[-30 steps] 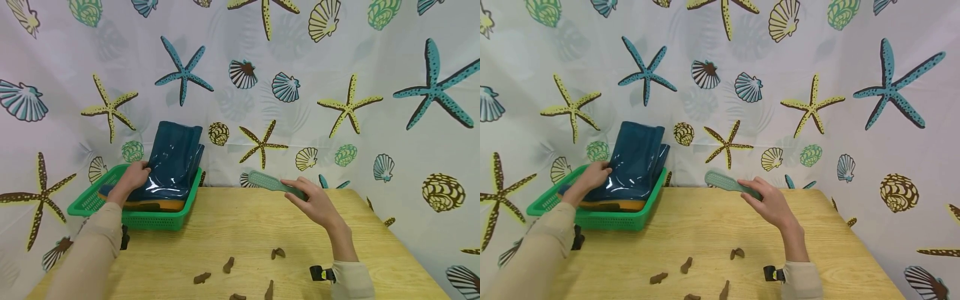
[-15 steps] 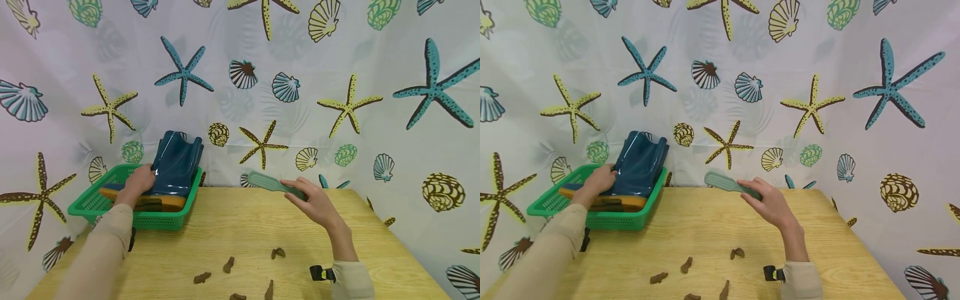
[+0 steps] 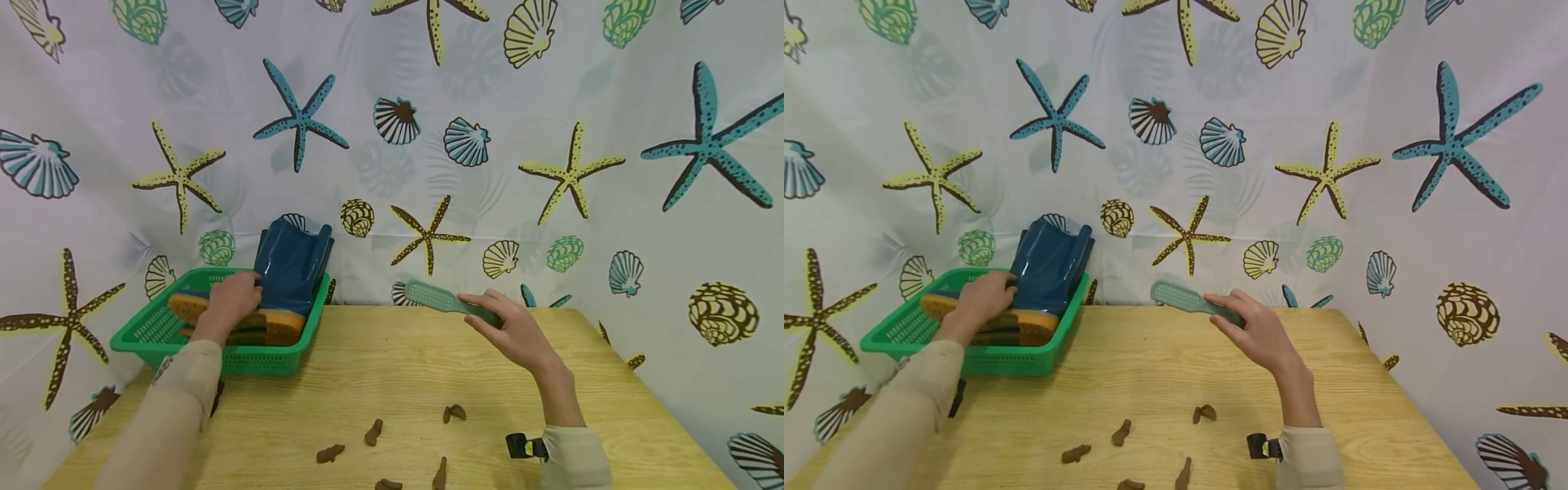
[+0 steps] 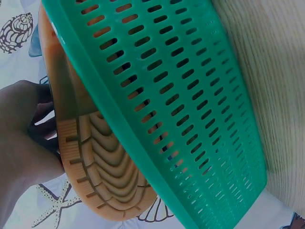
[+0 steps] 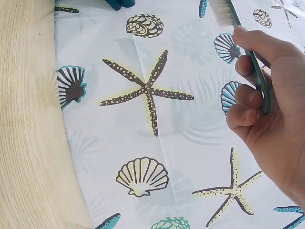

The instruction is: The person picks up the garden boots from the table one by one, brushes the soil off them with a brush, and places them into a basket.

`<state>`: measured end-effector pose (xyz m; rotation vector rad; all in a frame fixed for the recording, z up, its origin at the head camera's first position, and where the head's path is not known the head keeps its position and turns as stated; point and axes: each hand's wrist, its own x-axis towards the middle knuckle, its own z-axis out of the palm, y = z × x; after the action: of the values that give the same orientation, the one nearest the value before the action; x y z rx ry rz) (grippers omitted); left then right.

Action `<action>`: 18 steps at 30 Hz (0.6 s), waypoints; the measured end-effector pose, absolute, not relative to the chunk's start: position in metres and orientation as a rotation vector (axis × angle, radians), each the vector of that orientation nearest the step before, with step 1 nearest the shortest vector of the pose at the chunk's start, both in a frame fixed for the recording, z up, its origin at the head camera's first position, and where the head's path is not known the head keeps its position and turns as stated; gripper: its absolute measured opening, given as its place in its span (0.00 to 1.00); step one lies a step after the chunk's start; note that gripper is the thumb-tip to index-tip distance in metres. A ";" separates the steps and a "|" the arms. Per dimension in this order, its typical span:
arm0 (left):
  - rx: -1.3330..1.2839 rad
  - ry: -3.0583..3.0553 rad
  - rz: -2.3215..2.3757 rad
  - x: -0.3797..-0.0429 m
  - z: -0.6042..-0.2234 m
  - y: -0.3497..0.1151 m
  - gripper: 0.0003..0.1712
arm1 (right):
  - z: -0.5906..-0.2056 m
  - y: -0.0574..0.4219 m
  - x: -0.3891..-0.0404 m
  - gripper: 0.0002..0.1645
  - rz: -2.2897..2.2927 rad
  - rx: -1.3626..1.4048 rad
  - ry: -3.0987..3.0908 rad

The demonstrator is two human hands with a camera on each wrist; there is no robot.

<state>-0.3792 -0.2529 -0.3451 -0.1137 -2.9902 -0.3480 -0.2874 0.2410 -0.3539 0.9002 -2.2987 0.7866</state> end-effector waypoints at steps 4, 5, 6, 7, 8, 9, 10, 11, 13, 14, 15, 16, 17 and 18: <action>-0.158 -2.908 -0.351 -0.375 -0.350 -0.251 0.22 | -0.354 0.241 -0.287 0.22 0.784 0.900 -2.309; -0.176 -2.885 -0.363 -0.374 -0.351 -0.250 0.22 | -0.354 0.240 -0.287 0.22 0.786 0.900 -2.311; -0.192 -2.860 -0.373 -0.372 -0.352 -0.248 0.21 | -0.353 0.240 -0.288 0.22 0.789 0.901 -2.312; -0.210 -2.834 -0.379 -0.370 -0.353 -0.247 0.21 | -0.353 0.239 -0.288 0.22 0.788 0.902 -2.312; -0.225 -2.808 -0.380 -0.368 -0.354 -0.245 0.20 | -0.353 0.239 -0.288 0.22 0.785 0.902 -2.310; -0.237 -2.787 -0.392 -0.366 -0.354 -0.244 0.20 | -0.353 0.238 -0.288 0.22 0.782 0.902 -2.308; -0.248 -2.765 -0.402 -0.365 -0.355 -0.242 0.20 | -0.353 0.237 -0.289 0.22 0.777 0.900 -2.305; -0.260 -2.744 -0.412 -0.362 -0.355 -0.239 0.19 | -0.353 0.236 -0.289 0.22 0.769 0.896 -2.305; -0.278 -2.713 -0.423 -0.359 -0.355 -0.235 0.19 | -0.354 0.234 -0.289 0.22 0.743 0.882 -2.316; -0.291 -2.700 -0.428 -0.357 -0.355 -0.233 0.19 | -0.355 0.234 -0.289 0.22 0.727 0.871 -2.326; -0.305 -2.689 -0.431 -0.356 -0.356 -0.230 0.18 | -0.356 0.233 -0.288 0.22 0.715 0.857 -2.339; -0.318 -2.679 -0.432 -0.355 -0.357 -0.228 0.18 | -0.358 0.232 -0.288 0.21 0.701 0.841 -2.353; -0.332 -2.671 -0.433 -0.353 -0.358 -0.225 0.18 | -0.359 0.232 -0.288 0.21 0.688 0.822 -2.372; -0.344 -2.661 -0.431 -0.352 -0.359 -0.223 0.18 | -0.361 0.231 -0.288 0.21 0.673 0.803 -2.391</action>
<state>-0.3523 -0.2229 -0.3592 -0.3437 -2.6615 -0.4307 -0.2876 0.2313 -0.3610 0.8029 -2.3909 0.6732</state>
